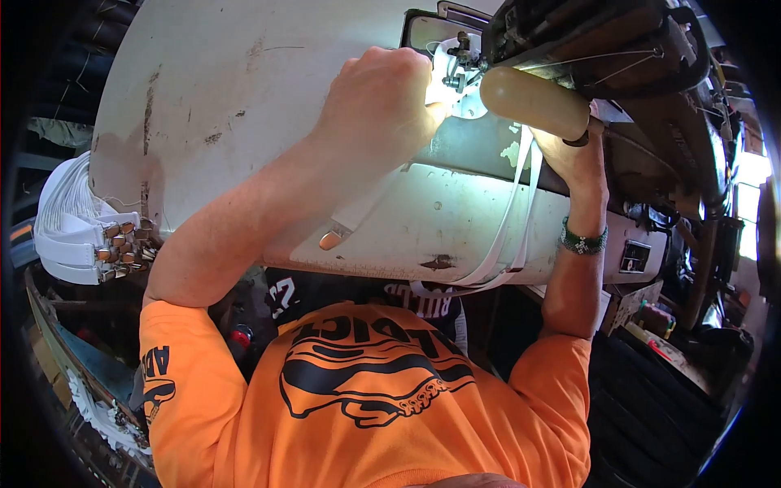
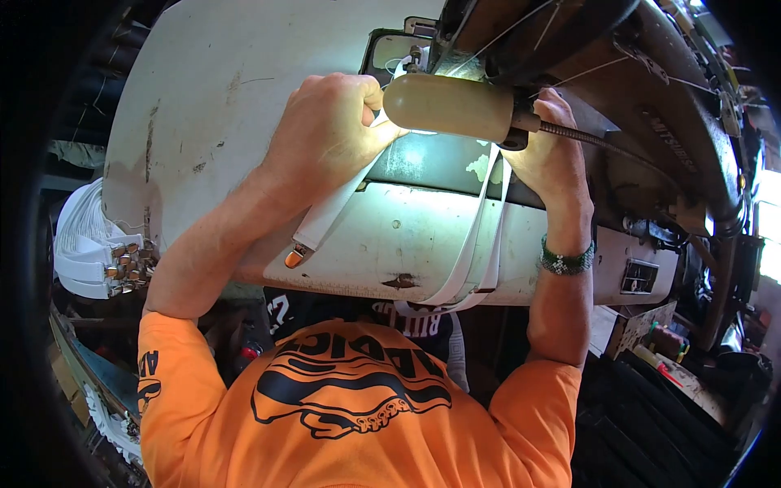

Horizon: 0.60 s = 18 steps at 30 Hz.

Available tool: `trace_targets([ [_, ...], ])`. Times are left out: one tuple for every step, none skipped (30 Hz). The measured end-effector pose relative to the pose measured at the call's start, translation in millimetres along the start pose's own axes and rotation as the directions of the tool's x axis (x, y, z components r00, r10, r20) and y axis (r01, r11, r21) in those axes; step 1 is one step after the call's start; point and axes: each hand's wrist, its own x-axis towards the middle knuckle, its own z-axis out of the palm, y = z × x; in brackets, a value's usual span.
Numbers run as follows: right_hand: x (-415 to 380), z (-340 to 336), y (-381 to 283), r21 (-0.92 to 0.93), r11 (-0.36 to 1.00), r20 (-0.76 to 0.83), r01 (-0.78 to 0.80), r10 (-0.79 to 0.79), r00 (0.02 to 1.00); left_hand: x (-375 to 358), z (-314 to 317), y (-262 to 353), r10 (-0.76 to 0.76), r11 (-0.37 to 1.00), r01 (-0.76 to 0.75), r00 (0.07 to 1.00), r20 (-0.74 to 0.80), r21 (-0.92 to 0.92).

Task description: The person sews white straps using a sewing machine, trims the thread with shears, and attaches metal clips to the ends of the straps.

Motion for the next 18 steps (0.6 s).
trace_targets([
  [1,0,0,0.016,1.0,-0.004,-0.003,0.003,1.0,1,-1,0,0.002,1.0,-0.002,1.0,0.003,0.008],
  [-1,4,2,0.086,0.996,-0.005,-0.038,0.039,0.999,1,-2,1,-0.014,1.0,0.015,1.0,0.023,-0.005],
  [-2,5,3,0.109,0.993,-0.004,-0.051,0.052,0.999,1,-3,1,-0.031,0.999,0.032,0.999,0.044,-0.018],
  [-3,6,3,0.132,0.989,-0.003,-0.064,0.065,0.998,1,-4,2,-0.047,0.998,0.049,0.997,0.067,-0.031],
  [-4,4,3,0.105,0.993,-0.005,-0.053,0.054,0.999,-1,-3,1,-0.039,0.999,0.041,0.998,0.054,-0.031],
  [-4,4,5,0.088,0.994,-0.004,-0.058,0.058,0.998,-1,-2,1,-0.028,0.999,0.029,0.999,0.039,-0.029],
  [-4,5,7,0.07,0.996,-0.002,-0.062,0.062,0.998,-2,-1,0,-0.016,0.999,0.017,1.0,0.023,-0.027],
  [-9,8,10,0.065,0.994,0.01,-0.086,0.086,0.996,-2,-1,0,-0.012,0.999,0.012,1.0,0.02,-0.035],
  [-10,9,11,0.071,0.994,0.014,-0.088,0.088,0.996,-3,-1,-1,-0.007,0.999,0.008,1.0,0.018,-0.043],
  [-10,10,11,0.077,0.993,0.018,-0.091,0.089,0.996,-2,-1,-2,-0.001,0.999,0.002,1.0,0.012,-0.049],
  [-9,8,9,0.096,0.993,0.016,-0.07,0.069,0.997,-2,-2,-2,-0.001,0.999,0.001,1.0,0.019,-0.043],
  [-6,4,4,0.133,0.988,0.041,-0.078,0.074,0.996,-2,-3,-1,-0.001,0.999,0.002,1.0,0.025,-0.037],
  [-3,1,-1,0.169,0.982,0.066,-0.088,0.078,0.995,-3,-5,0,0.001,1.0,0.0,1.0,0.031,-0.03],
  [1,-6,-9,0.218,0.967,0.12,-0.131,0.107,0.987,-4,-5,0,0.0,0.999,0.001,1.0,0.026,-0.035],
  [0,-22,-18,0.211,0.958,0.177,-0.192,0.155,0.972,-5,-4,-1,0.002,0.999,-0.001,1.0,0.02,-0.041],
  [-1,-38,-27,0.198,0.948,0.233,-0.251,0.203,0.951,-4,-5,-2,0.005,0.999,-0.004,1.0,0.005,-0.044],
  [-11,-65,-42,0.134,0.939,0.283,-0.317,0.271,0.92,0,-9,-3,-0.008,1.0,0.01,0.998,0.068,-0.028],
  [-27,-94,-57,0.289,0.898,0.184,-0.332,0.288,0.94,2,-13,-4,-0.027,1.0,0.028,0.99,0.137,-0.008],
])
